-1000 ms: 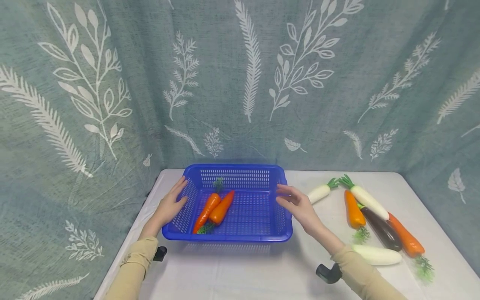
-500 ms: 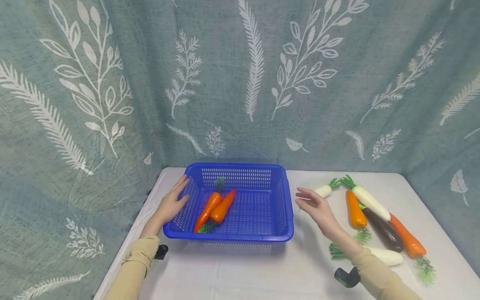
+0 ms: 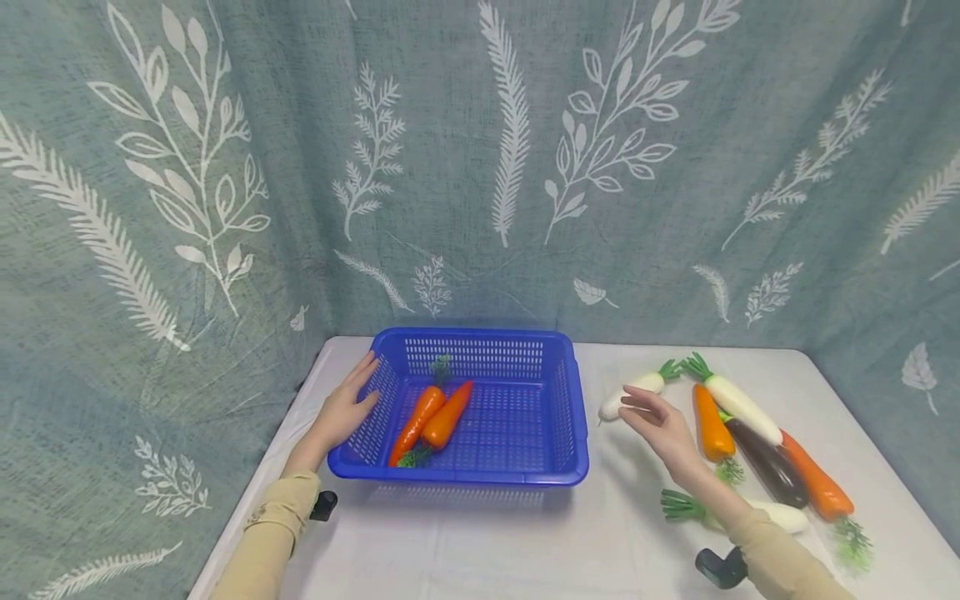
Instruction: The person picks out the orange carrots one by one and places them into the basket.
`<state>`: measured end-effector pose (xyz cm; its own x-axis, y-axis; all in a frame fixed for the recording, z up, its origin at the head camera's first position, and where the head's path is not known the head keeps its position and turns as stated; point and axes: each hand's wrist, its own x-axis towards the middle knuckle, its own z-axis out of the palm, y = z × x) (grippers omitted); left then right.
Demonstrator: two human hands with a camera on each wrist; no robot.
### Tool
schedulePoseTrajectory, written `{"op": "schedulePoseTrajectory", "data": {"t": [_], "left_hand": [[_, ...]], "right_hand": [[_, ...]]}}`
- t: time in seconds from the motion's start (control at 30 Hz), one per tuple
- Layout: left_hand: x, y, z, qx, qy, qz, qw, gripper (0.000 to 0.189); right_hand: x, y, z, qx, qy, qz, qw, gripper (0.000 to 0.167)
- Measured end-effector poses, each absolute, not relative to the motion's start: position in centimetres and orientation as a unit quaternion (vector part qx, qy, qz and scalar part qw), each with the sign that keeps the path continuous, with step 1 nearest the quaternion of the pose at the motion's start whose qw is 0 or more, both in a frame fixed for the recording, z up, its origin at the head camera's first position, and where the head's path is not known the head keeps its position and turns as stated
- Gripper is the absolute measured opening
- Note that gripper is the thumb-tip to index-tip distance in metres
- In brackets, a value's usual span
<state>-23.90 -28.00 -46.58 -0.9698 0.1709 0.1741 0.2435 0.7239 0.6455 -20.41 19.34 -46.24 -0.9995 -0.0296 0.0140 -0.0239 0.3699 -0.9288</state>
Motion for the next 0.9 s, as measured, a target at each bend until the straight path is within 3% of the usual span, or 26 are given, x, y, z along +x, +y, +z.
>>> {"op": "schedulePoseTrajectory", "data": {"t": [0.5,0.9], "left_hand": [[-23.7,-28.0,-46.4,-0.108,-0.927,-0.358,0.042,0.055],[-23.7,-28.0,-46.2,-0.107,-0.927,-0.358,0.041,0.056]], "right_hand": [[-21.0,22.9,-46.5,-0.017,0.833,-0.552,-0.032,0.055],[-21.5,26.2,-46.3,0.099,0.849,-0.517,-0.052,0.059]]}}
